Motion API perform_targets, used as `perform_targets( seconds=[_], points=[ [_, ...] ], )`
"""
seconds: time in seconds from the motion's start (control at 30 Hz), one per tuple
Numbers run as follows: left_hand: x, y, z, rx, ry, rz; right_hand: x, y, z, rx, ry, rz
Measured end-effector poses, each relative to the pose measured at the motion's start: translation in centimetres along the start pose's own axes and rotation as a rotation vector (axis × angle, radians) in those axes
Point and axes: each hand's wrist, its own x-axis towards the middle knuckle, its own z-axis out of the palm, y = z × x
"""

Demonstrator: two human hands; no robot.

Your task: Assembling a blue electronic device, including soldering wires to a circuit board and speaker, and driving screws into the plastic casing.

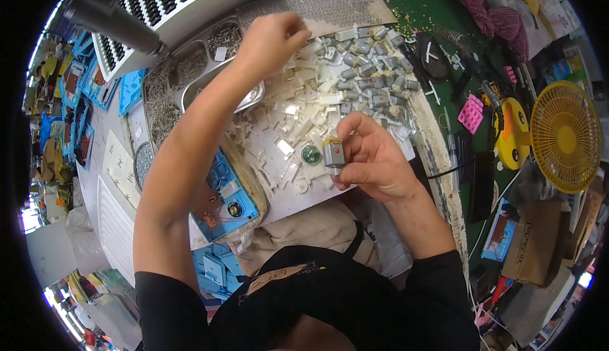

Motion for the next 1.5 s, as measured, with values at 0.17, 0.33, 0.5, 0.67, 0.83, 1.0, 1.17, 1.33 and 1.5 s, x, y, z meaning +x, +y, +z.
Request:
perform_targets(
  seconds=[0.17,0.33,0.5,0.67,0.83,1.0,1.17,1.33,1.5],
  points=[
    [5.0,0.7,4.5,0.239,0.026,-0.132,-1.1,-0.9,-0.7,-0.056,0.071,-0.015],
    [5.6,0.9,5.4,0.305,0.017,-0.074,-2.9,-1.6,-2.2,-0.146,0.141,-0.043],
    [5.8,0.0,6.1,0.405,0.054,0.119,-2.7,-2.0,-1.8,-0.535,0.276,-0.072],
    [5.1,0.9,4.9,0.363,0.459,0.400,-0.6,-1.1,-0.7,-1.284,0.271,-0.110],
    [-7.5,7.7,-5.8,-0.207,0.370,0.309,2.0,0.0,0.6,-1.601,0.028,-0.051],
    [-20.7,7.3,-8.1,-0.599,0.090,-0.199,3.0,0.8,-0.6,-1.806,-0.076,-0.083],
    [-28.7,5.7,-5.5,-0.788,0.202,-0.334,3.7,1.1,-0.3,-1.953,-0.162,-0.146],
    [-31.0,6.0,-3.9,-0.784,0.249,-0.408,4.0,1.2,1.4,-1.972,-0.136,-0.025],
    [-31.2,6.2,-3.0,-0.885,0.259,-0.495,3.0,4.7,6.3,-0.945,0.015,0.254]
  ],
)
